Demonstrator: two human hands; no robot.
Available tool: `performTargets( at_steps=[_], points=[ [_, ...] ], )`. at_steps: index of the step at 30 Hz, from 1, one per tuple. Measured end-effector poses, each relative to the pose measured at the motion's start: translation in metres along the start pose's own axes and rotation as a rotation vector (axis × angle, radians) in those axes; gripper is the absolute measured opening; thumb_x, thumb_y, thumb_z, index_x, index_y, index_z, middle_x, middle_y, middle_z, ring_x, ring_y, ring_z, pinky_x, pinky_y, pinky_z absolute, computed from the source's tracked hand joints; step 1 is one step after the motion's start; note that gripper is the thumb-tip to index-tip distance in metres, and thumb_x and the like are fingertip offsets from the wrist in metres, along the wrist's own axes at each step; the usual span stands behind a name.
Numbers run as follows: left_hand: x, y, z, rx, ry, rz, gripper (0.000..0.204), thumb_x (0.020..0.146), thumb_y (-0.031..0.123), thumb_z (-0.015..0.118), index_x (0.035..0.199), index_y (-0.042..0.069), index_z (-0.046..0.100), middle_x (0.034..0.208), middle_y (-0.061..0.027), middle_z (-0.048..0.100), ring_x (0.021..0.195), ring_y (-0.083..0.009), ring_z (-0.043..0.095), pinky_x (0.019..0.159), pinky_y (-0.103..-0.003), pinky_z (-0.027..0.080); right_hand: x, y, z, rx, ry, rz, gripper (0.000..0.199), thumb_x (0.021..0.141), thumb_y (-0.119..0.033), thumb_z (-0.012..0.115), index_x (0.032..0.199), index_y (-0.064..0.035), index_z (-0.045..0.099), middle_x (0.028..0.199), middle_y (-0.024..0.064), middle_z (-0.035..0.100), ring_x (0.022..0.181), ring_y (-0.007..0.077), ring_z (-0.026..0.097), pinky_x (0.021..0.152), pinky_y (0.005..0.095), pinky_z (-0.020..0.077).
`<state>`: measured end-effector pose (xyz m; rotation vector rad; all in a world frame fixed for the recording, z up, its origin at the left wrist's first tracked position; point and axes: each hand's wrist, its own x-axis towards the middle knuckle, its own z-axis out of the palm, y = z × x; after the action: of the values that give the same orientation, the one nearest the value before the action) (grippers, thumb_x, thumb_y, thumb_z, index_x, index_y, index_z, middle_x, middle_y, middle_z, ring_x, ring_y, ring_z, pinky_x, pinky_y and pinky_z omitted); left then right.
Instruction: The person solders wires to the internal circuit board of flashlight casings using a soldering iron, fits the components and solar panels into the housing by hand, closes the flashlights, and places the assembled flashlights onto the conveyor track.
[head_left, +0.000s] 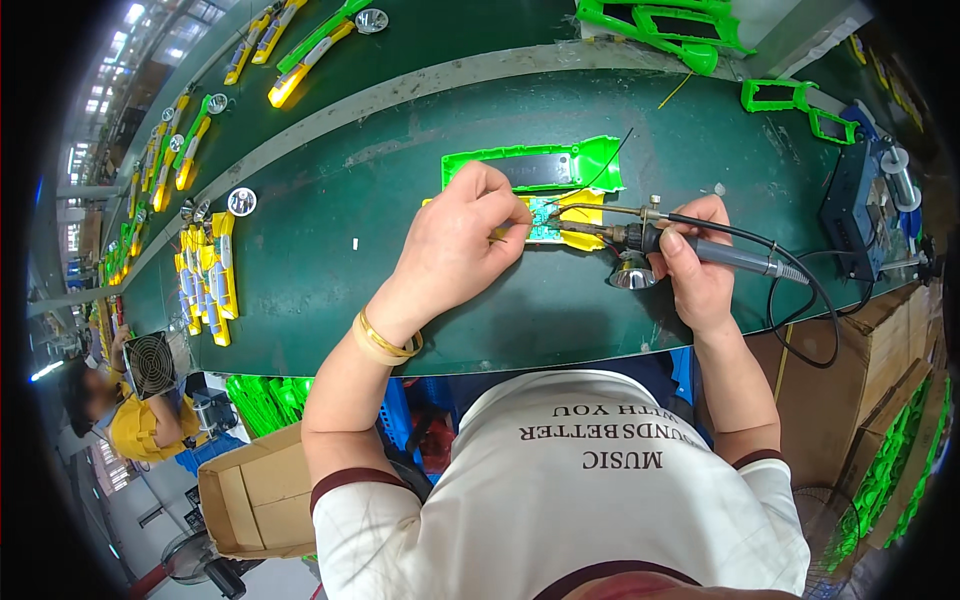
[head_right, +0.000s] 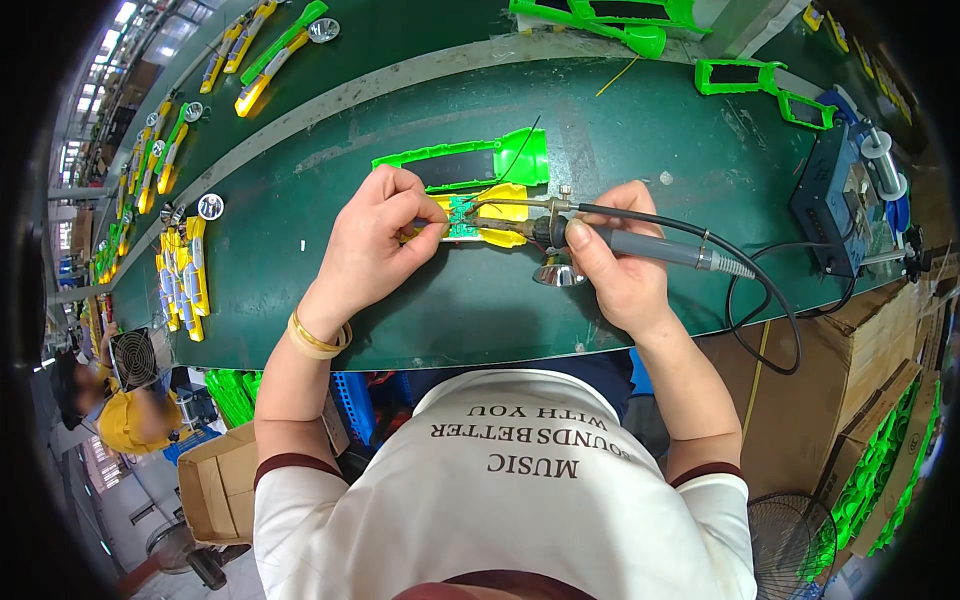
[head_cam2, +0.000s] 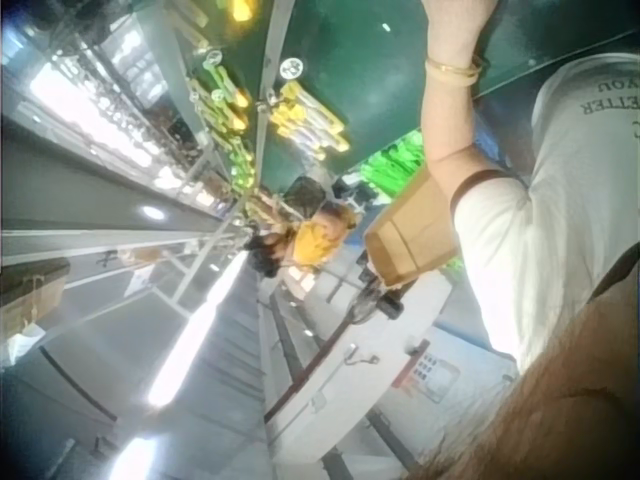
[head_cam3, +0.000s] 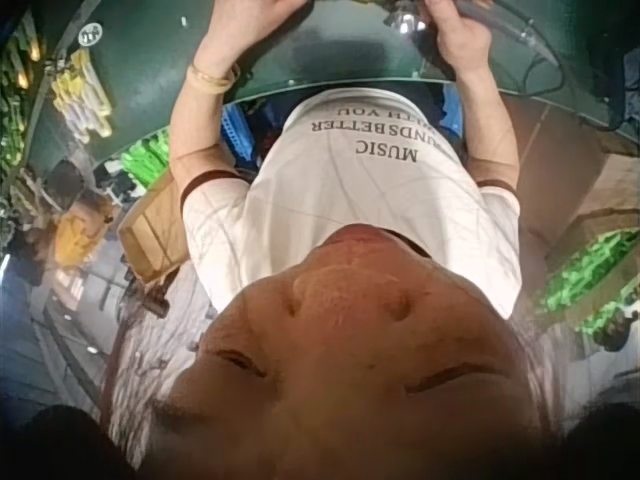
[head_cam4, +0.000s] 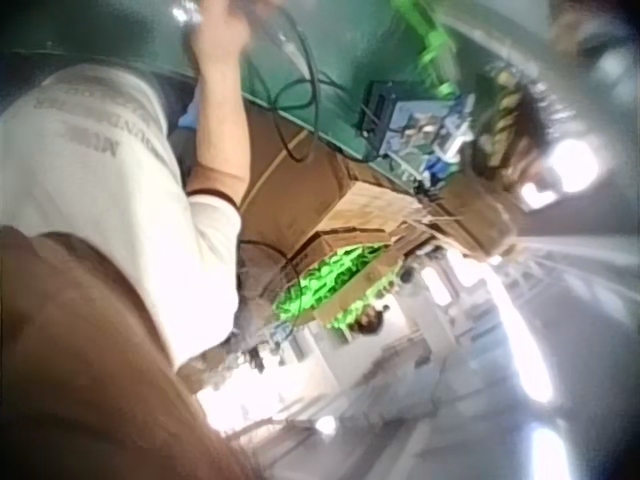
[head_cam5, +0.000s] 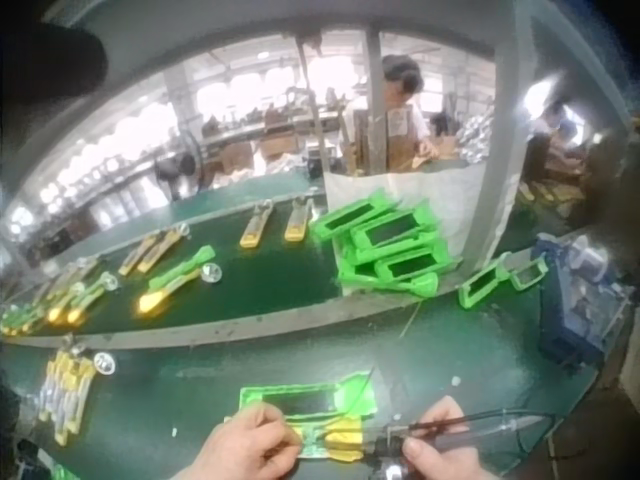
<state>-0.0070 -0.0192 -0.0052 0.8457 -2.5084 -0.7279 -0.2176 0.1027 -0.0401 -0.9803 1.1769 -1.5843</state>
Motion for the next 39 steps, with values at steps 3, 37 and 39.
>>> performTargets(
  at_steps=[3,37,39],
  points=[
    [0.001,0.001,0.000,0.013,-0.007,0.003,0.009,0.068,0.005,0.063,0.074,0.007,0.058,0.085,-0.0061,0.052,0.066,-0.0211,0.057,0.056,-0.032,0.048,0.000,0.001,0.002,-0.003,0.011,-0.003,0.021,0.084,-0.010,0.059,0.089,-0.0058,0.038,0.069,0.0022,0.050,0.055,0.0047,0.044,0.049,0.0187,0.0365],
    [0.000,0.004,-0.008,0.040,-0.096,-0.017,0.009,0.070,0.006,0.063,0.078,0.006,0.060,0.084,-0.0065,0.049,0.072,-0.0215,0.054,0.062,-0.031,0.046,-0.004,-0.007,-0.012,0.183,0.200,-0.206,0.023,0.088,-0.024,0.053,0.095,-0.0047,0.043,0.071,0.0069,0.049,0.055,0.0135,0.045,0.051,0.0243,0.0378],
    [0.003,0.003,-0.008,0.063,-0.123,0.004,0.009,0.070,0.006,0.063,0.078,0.006,0.059,0.085,-0.0067,0.049,0.071,-0.0215,0.054,0.061,-0.031,0.046,-0.004,-0.005,-0.013,0.199,0.218,-0.194,0.024,0.087,-0.025,0.054,0.095,-0.0052,0.042,0.073,0.0067,0.050,0.054,0.0130,0.046,0.051,0.0232,0.0381]
  ],
)
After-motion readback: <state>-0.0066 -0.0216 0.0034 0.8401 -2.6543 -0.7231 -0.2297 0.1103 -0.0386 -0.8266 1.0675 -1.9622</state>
